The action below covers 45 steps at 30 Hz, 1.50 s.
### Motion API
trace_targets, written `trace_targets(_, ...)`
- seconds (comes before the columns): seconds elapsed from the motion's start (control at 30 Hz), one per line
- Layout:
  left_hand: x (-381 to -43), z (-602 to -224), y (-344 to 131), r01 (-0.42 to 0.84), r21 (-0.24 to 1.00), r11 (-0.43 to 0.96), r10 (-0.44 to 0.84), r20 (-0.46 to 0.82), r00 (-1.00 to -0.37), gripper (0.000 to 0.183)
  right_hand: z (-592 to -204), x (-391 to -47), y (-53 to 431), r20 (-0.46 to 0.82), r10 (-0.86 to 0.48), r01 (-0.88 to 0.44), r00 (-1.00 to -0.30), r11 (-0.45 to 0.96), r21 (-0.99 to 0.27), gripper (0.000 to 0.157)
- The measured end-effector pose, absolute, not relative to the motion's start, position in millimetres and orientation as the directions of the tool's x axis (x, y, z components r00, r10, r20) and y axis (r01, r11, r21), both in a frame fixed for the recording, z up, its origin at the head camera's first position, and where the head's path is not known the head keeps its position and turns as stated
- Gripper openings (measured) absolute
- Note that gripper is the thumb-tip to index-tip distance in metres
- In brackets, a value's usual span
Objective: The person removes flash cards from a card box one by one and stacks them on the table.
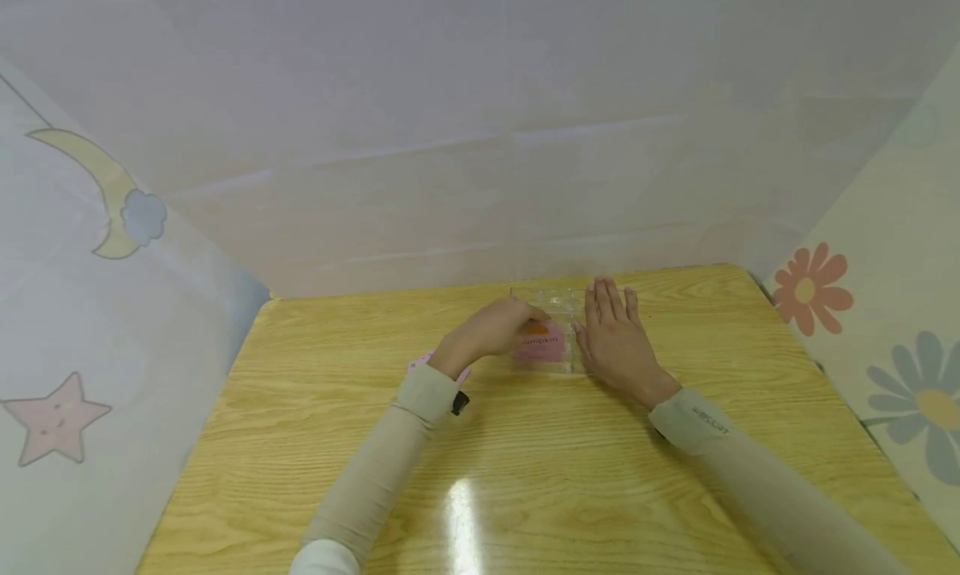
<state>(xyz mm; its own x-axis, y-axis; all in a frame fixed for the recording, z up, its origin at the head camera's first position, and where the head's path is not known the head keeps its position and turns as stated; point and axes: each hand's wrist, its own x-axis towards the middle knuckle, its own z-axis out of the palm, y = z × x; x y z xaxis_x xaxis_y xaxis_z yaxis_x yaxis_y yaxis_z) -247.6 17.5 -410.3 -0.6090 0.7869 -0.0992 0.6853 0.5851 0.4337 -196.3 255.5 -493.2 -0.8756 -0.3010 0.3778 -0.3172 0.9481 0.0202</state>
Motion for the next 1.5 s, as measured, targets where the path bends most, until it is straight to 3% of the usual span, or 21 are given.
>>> trace_targets(0.37, -250, -408, 12, 0.723, 0.412, 0.555, 0.791, 0.009, -0.612, 0.030, -493, -196, 256, 0.345, -0.296, -0.312, -0.891, 0.950, 0.011, 0.072)
trace_targets(0.73, -252, -396, -4, 0.714, 0.445, 0.540, 0.762, 0.102, -0.640, 0.027, -497, -197, 258, 0.394, -0.308, -0.325, -0.866, 0.945, 0.023, 0.071)
trace_targets(1.1, -255, -381, -31, 0.590, 0.563, 0.578, 0.696, 0.036, -0.717, 0.024, -497, -198, 259, 0.376, -0.308, -0.321, -0.874, 0.947, 0.029, 0.071)
trace_targets(1.5, -262, -386, -61, 0.547, 0.613, 0.570, 0.684, 0.015, -0.729, 0.025, -498, -199, 258, 0.352, -0.300, -0.315, -0.887, 0.949, 0.015, 0.073)
